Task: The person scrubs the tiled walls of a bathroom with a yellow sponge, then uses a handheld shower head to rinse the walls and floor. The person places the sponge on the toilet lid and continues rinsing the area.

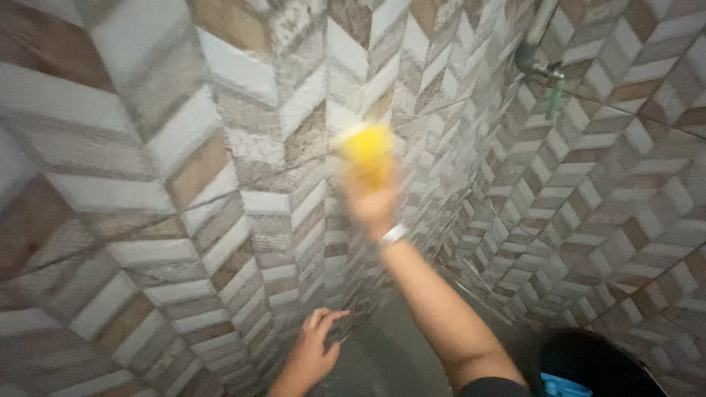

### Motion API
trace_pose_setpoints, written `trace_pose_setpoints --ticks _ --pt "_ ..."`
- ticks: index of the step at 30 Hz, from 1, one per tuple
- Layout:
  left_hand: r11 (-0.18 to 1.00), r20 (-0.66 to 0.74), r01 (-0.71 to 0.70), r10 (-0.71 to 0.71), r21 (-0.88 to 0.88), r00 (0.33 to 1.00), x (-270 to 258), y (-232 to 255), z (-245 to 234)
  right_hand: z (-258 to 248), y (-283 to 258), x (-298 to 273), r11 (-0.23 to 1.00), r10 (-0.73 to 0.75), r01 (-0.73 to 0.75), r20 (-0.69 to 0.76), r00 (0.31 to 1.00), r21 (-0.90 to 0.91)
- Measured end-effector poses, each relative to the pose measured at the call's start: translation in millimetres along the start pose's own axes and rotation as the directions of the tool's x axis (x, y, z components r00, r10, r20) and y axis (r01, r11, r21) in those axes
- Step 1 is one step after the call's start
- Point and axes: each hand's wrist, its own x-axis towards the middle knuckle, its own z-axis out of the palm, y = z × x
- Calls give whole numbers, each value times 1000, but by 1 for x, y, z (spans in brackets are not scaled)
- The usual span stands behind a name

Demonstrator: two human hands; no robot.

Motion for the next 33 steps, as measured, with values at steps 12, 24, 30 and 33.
trace_pose_setpoints --ticks 12,24,30,33 --pt "976 32 -51 59 -214 998 -32 16 -41 84 -61 79 606 -311 236 47 949 -760" --pt "980 87 73 -57 -184 995 -20 4 -44 83 -78 135 540 -421 74 -194 886 -838" --pt "977 93 7 13 -214 996 1 14 -29 128 -48 30 289 -136 475 455 880 -831" --pt "972 -22 -102 100 -210 995 3 14 -24 95 -47 27 487 -220 427 366 904 -762"
